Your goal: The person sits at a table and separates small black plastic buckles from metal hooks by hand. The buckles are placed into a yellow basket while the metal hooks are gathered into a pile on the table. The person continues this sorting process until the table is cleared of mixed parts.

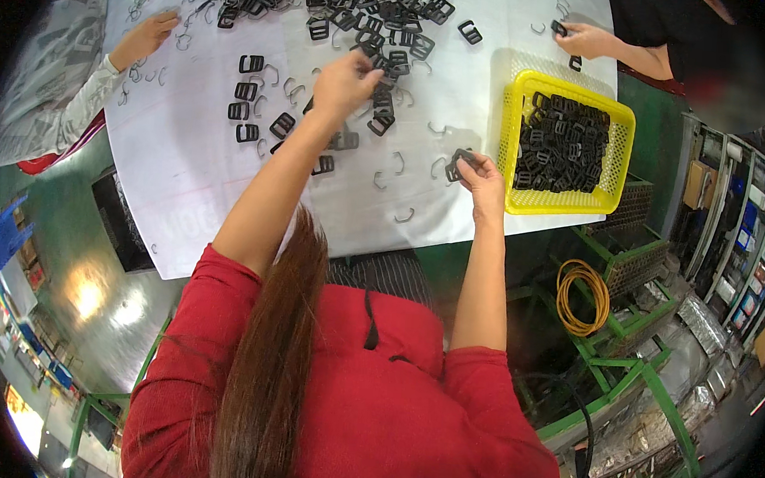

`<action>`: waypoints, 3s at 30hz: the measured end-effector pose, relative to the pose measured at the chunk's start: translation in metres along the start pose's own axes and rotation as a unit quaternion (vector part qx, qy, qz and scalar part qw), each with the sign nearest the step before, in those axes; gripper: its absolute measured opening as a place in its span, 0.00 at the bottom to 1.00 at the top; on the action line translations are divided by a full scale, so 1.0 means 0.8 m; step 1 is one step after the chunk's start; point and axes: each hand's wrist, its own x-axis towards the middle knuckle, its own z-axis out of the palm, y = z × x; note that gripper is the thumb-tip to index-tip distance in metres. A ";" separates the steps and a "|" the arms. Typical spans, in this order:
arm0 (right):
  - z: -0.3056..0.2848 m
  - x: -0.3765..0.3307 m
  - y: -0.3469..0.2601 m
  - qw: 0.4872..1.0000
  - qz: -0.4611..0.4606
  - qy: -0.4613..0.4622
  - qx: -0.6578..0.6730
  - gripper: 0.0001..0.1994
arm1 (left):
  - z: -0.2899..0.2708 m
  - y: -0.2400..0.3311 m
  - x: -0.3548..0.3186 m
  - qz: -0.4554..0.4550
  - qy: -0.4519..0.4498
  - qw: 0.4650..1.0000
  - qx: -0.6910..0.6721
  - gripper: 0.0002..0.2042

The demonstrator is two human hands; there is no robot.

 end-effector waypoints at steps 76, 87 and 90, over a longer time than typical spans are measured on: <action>-0.014 -0.015 -0.094 0.999 0.005 0.009 0.046 0.12 | 0.039 0.082 -0.034 -0.093 -0.155 0.947 -0.264 0.20; -0.085 0.010 -0.102 0.709 -0.428 0.370 -0.421 0.14 | 0.067 0.171 -0.057 0.147 -0.063 0.982 -0.104 0.16; 0.025 -0.010 -0.071 0.854 -0.325 0.127 -0.385 0.10 | 0.052 0.070 -0.061 0.081 -0.021 0.987 0.134 0.16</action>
